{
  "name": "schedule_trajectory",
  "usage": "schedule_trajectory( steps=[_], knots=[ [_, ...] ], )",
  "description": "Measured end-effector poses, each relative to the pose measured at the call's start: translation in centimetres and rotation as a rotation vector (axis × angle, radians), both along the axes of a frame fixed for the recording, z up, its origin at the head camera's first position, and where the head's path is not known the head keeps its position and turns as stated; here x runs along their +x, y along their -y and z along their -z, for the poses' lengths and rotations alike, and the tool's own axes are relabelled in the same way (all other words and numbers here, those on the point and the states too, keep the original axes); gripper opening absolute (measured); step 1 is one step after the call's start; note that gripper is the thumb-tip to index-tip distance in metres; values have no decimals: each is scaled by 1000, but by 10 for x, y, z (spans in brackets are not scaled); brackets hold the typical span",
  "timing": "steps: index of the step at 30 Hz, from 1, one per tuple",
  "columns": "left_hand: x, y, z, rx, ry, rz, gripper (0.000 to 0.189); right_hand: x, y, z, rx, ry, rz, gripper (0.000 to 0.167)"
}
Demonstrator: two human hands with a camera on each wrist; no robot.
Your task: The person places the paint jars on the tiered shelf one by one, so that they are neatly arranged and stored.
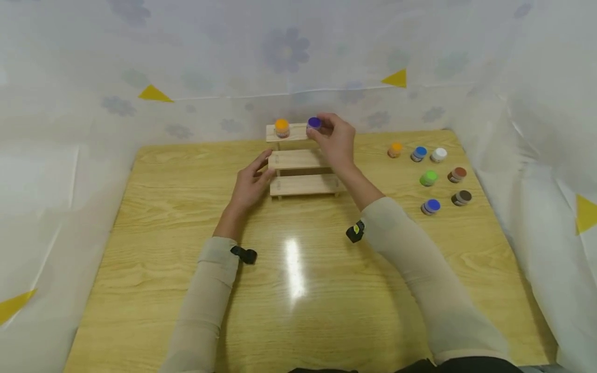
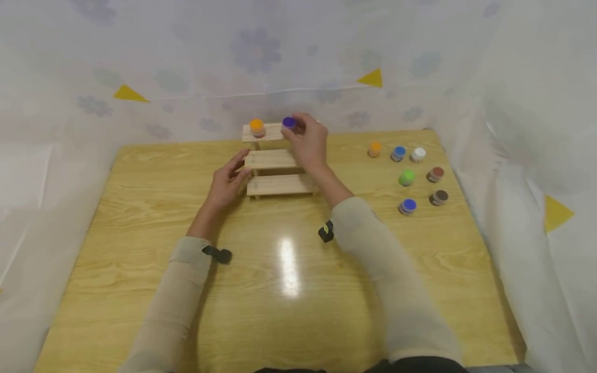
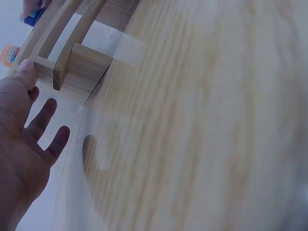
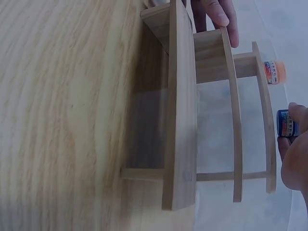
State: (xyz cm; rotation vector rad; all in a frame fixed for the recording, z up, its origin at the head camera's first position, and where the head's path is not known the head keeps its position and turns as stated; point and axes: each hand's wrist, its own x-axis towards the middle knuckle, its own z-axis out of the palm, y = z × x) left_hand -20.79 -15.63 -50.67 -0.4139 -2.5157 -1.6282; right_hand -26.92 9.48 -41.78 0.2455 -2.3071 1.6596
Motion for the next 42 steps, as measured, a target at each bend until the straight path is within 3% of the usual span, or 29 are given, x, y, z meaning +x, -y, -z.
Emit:
schedule_trajectory(
  steps=[9, 24, 36, 42],
  knots=[
    [0, -6, 3, -2, -4, 16, 56, -3, 8, -6, 60, 47, 21, 41],
    [0, -7, 2, -3, 3, 9, 55, 5, 7, 1, 66, 54, 26, 49],
    [1, -2, 0, -13, 12, 6, 56, 33, -16, 16, -67, -18, 86, 51],
    [-1, 1, 2, -9, 11, 0, 56, 38, -29, 30, -140, -92, 138, 47]
  ],
)
